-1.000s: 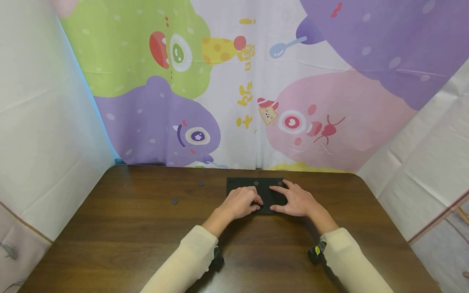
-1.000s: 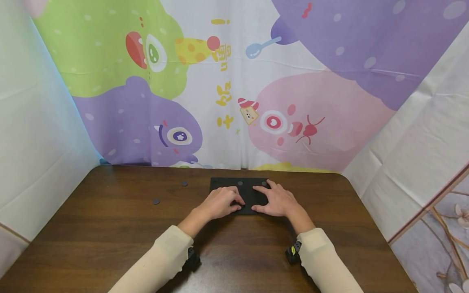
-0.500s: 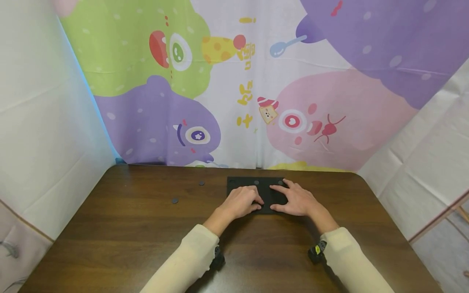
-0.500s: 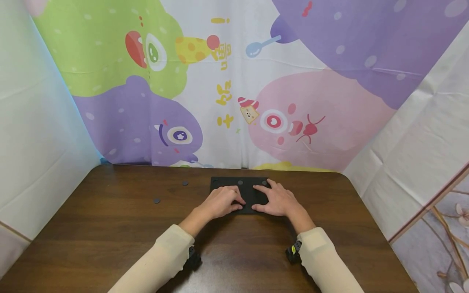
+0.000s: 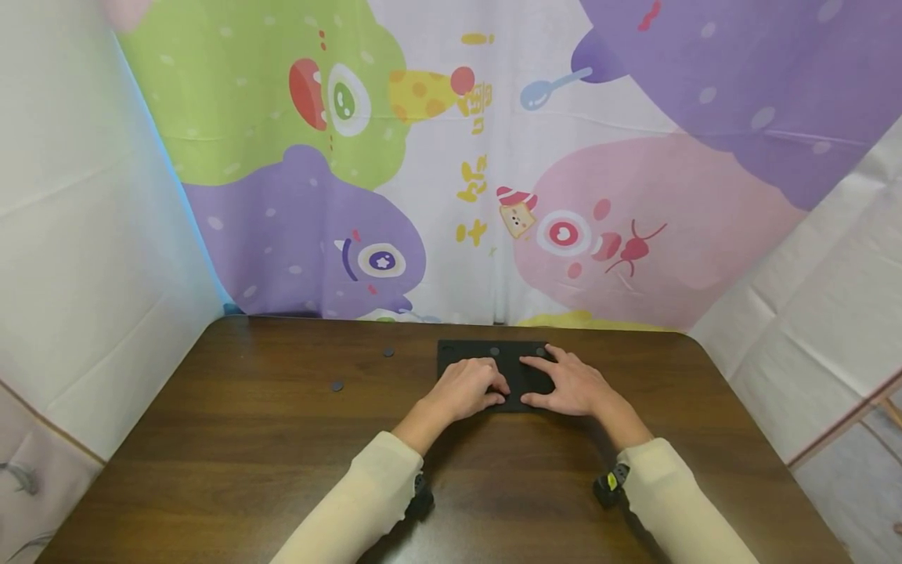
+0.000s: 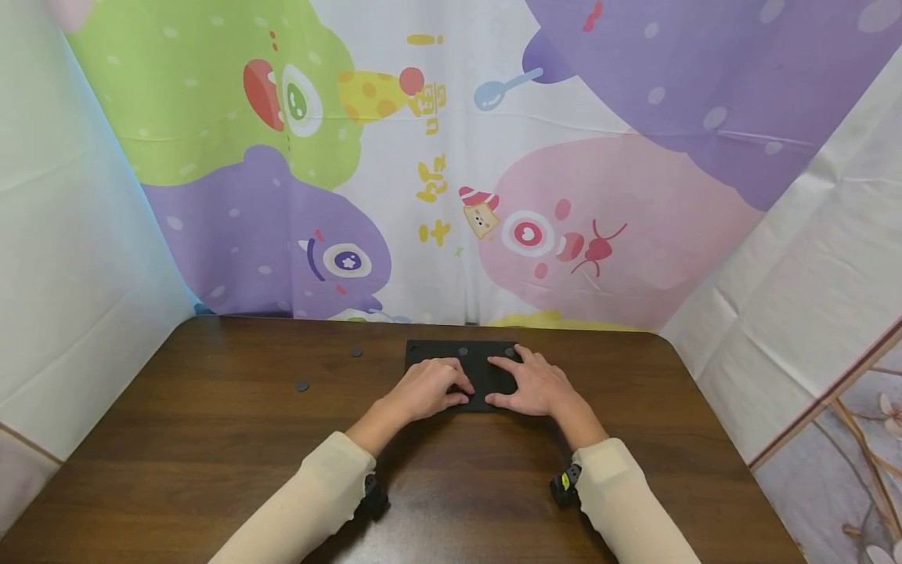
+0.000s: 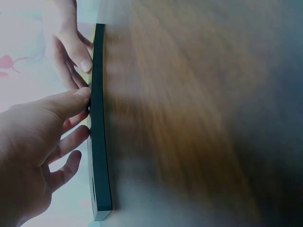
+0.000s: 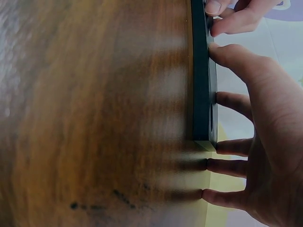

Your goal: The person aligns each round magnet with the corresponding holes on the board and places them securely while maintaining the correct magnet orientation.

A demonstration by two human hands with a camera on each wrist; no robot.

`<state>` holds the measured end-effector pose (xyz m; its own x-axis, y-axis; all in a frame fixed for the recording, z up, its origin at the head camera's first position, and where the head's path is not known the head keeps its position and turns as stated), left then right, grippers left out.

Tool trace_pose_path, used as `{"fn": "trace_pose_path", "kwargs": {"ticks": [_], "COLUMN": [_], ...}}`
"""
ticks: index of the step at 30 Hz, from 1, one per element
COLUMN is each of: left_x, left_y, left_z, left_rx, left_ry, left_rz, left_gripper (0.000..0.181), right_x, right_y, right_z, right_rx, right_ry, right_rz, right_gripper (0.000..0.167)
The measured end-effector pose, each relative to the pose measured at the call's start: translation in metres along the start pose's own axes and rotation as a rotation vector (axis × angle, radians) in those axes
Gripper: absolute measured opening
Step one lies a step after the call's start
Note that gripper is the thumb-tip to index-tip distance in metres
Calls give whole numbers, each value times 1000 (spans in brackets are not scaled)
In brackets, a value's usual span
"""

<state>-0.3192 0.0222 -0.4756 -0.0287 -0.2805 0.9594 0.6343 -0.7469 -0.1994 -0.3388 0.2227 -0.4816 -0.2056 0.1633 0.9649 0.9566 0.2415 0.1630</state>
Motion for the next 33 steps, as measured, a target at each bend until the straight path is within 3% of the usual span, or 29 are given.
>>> {"fn": "trace_pose_path", "kwargs": {"ticks": [14, 20, 21, 24, 33], "left_x": [2, 2, -5, -5, 2], "left_y": [0, 1, 0, 0, 1], "left_z": [3, 3, -3, -4, 3], "left_rx": [30, 12, -1, -5, 30], "left_ry": [-15, -13, -21, -16, -16], "left_rz": [6, 14, 27, 34, 0], "left_gripper": [11, 11, 13, 14, 12], "right_x": [-1, -2, -2, -2, -1], "right_y": [-1, -2, -2, -2, -1], "right_z": [1, 2, 2, 1, 1], "right_rx": [10, 6, 6, 5, 11], "right_ry": [-1, 2, 3, 4, 9], "right_rz": [5, 2, 1, 1, 2], "right_gripper": [82, 83, 83, 83, 82]}}
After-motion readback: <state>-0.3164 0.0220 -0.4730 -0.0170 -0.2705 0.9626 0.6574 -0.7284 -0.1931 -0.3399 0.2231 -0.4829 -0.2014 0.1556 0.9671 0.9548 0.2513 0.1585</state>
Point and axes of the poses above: each hand's wrist, its own y-axis away from the middle knuckle, its own x-axis out of the back of the hand, z = x × y, the point moved 5 cm from there along -y, towards the middle knuckle, and after that the axes turned 10 degrees about -x, right-handed, at the moved point
